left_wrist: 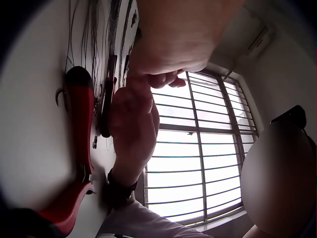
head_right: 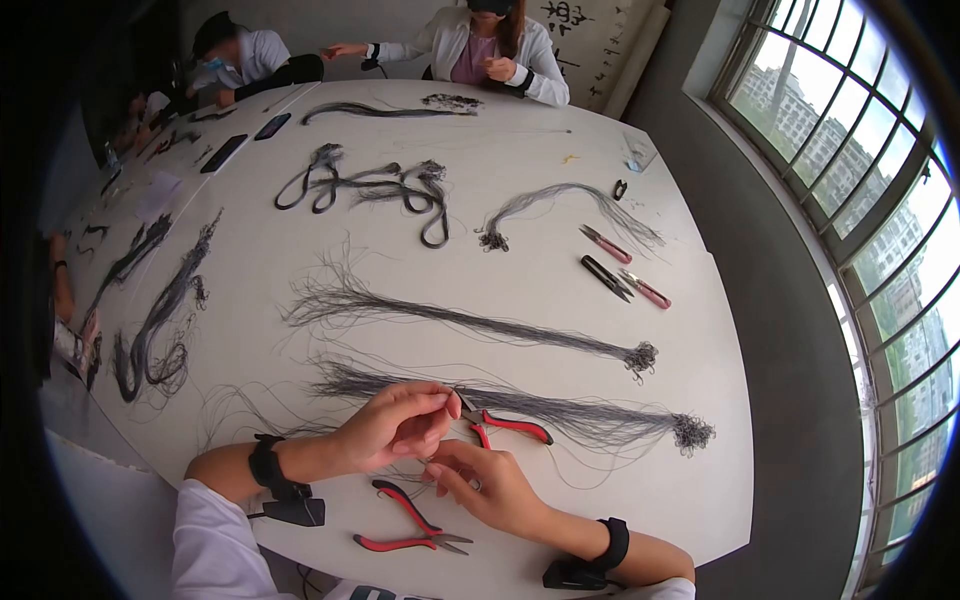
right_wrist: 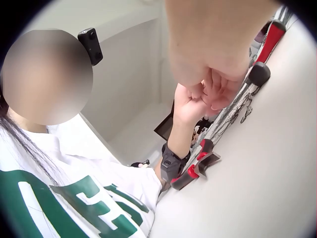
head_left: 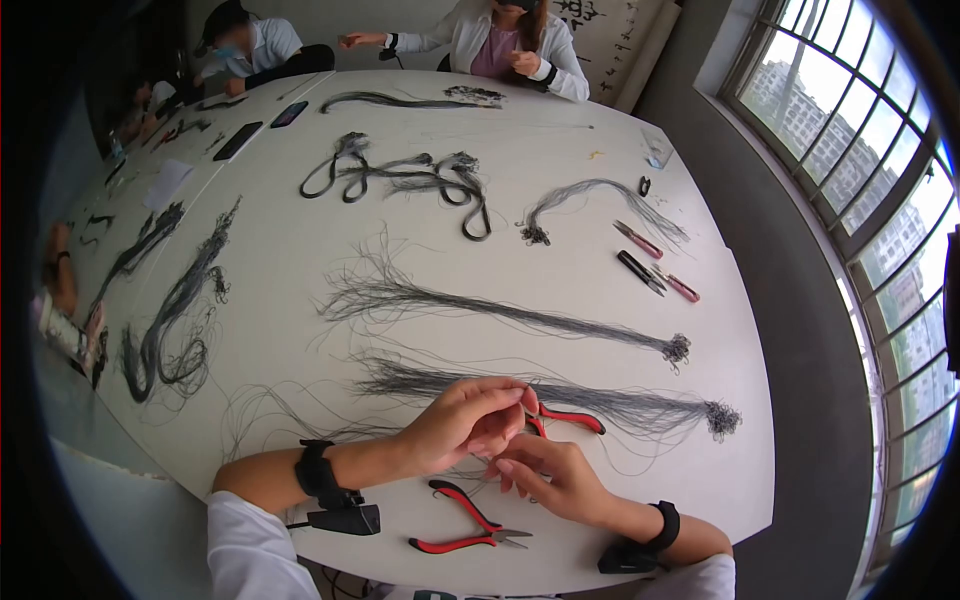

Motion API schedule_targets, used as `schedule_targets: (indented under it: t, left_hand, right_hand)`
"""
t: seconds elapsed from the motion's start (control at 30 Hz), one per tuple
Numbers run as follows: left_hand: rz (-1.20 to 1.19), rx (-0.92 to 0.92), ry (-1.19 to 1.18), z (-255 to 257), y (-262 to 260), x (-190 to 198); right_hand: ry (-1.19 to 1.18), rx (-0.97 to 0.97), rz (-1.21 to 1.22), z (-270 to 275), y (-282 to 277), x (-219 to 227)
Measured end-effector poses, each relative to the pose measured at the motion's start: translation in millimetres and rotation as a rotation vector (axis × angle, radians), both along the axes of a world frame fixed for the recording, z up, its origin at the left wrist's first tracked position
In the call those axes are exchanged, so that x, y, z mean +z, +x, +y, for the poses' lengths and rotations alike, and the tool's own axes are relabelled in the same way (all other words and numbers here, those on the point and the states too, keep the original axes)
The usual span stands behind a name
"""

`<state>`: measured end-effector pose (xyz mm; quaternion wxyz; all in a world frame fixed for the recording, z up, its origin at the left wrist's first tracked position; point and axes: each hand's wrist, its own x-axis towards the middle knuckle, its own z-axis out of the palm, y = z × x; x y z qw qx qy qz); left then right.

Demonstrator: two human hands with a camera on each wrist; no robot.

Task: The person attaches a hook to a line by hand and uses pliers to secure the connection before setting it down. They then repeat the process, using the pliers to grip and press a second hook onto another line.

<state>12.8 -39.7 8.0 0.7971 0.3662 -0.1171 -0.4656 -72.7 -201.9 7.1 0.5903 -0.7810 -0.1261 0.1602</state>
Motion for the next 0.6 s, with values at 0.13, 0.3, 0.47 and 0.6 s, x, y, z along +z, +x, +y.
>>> schedule_targets:
  t: [0.13, 0.3, 0.47, 0.6]
  left_hand:
    - [0.011, -0.013, -0.024, -2.7, -2.1, -4.3]
    - [0.012, -0.102, -0.035, -1.8, -6.5, -0.8]
    - [-0.008, -0.122, -0.062, -2.8, -7.5, -3.8]
    - [-0.048, -0.109, -0.053, -2.5, -8.1, -4.4]
  right_hand:
    - [0.244, -0.118, 0.168, -1.6, -0.2, -3.7]
    - [0.155, -0.146, 0.151, -2.5, -3.5, 1.4]
    - [0.006, -0.153, 0.015, -1.4, -4.6, 4.3]
    - [0.117, -0.167, 0.136, -6.3, -2.7, 1.5]
